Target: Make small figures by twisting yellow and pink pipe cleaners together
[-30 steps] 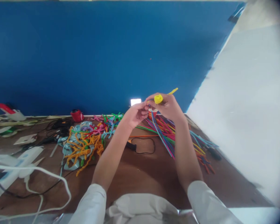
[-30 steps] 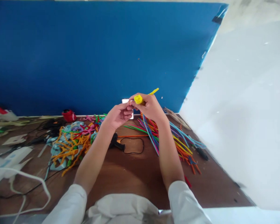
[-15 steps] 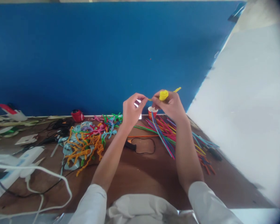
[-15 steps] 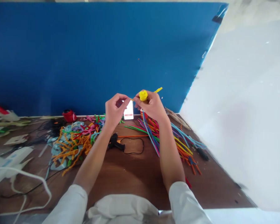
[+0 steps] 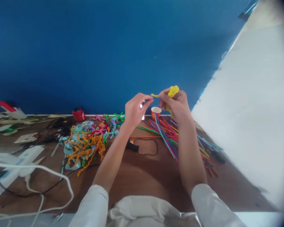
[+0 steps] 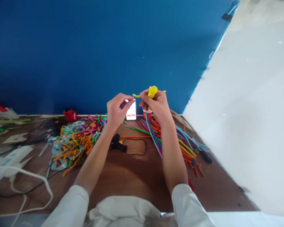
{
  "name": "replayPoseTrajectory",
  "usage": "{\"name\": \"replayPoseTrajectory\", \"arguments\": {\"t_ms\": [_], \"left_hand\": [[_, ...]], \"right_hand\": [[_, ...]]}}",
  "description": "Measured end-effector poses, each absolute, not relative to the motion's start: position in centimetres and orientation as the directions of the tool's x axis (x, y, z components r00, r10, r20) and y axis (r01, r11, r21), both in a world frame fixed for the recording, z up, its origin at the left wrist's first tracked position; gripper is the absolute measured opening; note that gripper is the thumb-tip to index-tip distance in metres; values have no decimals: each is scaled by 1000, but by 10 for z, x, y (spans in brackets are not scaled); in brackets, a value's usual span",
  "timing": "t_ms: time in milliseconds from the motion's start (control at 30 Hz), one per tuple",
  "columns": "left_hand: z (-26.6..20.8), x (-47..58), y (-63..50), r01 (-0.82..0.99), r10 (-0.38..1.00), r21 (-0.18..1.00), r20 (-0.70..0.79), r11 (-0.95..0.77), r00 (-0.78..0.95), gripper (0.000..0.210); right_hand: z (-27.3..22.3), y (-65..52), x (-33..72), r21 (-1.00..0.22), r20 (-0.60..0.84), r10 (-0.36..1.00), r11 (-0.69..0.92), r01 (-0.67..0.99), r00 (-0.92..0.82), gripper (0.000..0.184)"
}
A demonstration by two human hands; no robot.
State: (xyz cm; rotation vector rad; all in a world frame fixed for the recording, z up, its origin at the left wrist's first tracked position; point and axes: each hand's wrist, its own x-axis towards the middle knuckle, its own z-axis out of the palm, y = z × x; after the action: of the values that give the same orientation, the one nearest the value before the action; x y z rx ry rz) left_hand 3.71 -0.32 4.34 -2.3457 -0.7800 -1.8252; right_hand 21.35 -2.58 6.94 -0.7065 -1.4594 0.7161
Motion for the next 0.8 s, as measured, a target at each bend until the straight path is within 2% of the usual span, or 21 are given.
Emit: {"name": "replayPoseTrajectory", "arguments": {"t_ms": [100,200,467,667,800], "left_hand": [[37,41,-1,573,216,91,964,-815,153,18],[33,43,1,644,137,47,986,-763,91,18],[29,37,7,604,-38,-145,982,-784,186,11],[22,44,7,560,-87,-169,982,-811,169,11],[23,48,2,528,25,-30,995,-849,98,10]], "right_hand": [[69,-24,216,-843,536,843,532,-75,-46,27],[70,-27,215,-886,458,881,442,-138,-116,26],[72,-34,214,-924,361,910,319,-212,-204,25],[72,-33,217,-920,354,917,305,-247,-184,25],[70,-30,214,-917,368,913,325,-231,-176,26]]}}
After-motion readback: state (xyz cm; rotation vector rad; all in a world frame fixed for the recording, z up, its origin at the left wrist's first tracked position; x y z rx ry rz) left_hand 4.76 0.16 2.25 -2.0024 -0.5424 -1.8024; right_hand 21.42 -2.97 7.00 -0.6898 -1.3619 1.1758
